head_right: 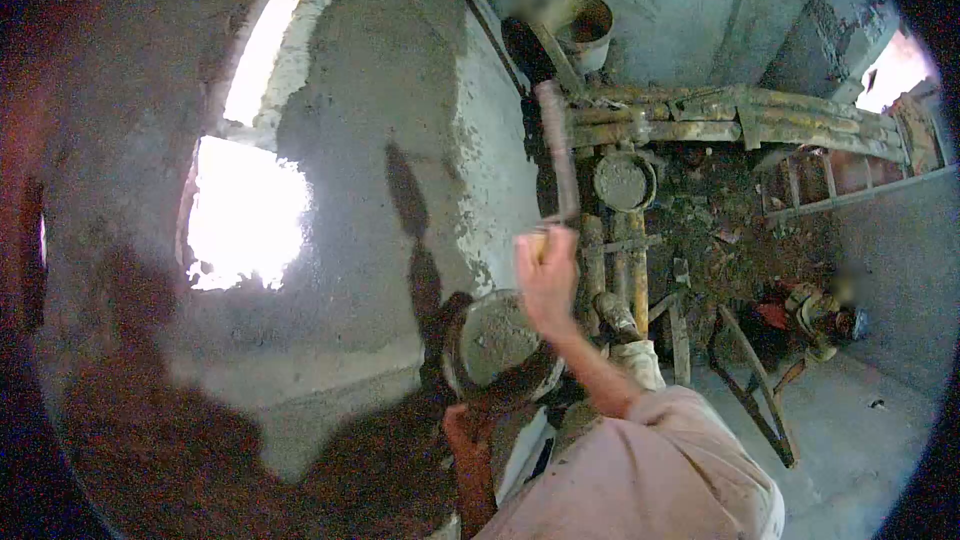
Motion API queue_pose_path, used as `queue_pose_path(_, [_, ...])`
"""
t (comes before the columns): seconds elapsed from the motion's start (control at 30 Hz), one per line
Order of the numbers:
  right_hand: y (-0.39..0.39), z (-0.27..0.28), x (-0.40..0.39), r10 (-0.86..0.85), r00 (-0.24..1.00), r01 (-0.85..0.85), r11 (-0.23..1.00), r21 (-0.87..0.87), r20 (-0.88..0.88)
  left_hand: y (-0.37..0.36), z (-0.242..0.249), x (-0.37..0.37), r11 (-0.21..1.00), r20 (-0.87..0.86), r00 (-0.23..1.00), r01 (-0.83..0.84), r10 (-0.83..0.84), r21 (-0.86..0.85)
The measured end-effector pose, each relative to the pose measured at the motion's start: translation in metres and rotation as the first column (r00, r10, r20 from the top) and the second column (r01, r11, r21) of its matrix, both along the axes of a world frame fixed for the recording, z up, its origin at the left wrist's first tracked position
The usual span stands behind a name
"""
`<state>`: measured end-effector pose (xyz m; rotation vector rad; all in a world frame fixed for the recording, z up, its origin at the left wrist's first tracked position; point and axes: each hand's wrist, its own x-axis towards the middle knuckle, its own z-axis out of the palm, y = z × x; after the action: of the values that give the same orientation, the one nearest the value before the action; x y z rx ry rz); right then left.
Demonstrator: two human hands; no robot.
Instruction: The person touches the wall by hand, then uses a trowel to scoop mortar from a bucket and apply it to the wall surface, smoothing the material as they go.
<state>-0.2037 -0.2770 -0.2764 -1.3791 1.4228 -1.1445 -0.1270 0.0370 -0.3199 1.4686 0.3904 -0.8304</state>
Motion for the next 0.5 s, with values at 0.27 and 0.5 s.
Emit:
queue_pose_path(0.27, [0.143, 0.189, 0.112, 0.525, 0.555, -0.574, 0.803, -0.16, 0.645, 0.031, 0.044, -0.021, 0.999, 0.035, 0.999, 0.007, -0.008, 0.049])
queue_pose_path(0.5, [0.143, 0.09, -0.084, 0.814, 0.563, -0.798, 0.58, 0.164, -0.142, 0.087, 0.032, -0.015, 0.995, -0.032, 0.996, 0.085, -0.084, 0.048])
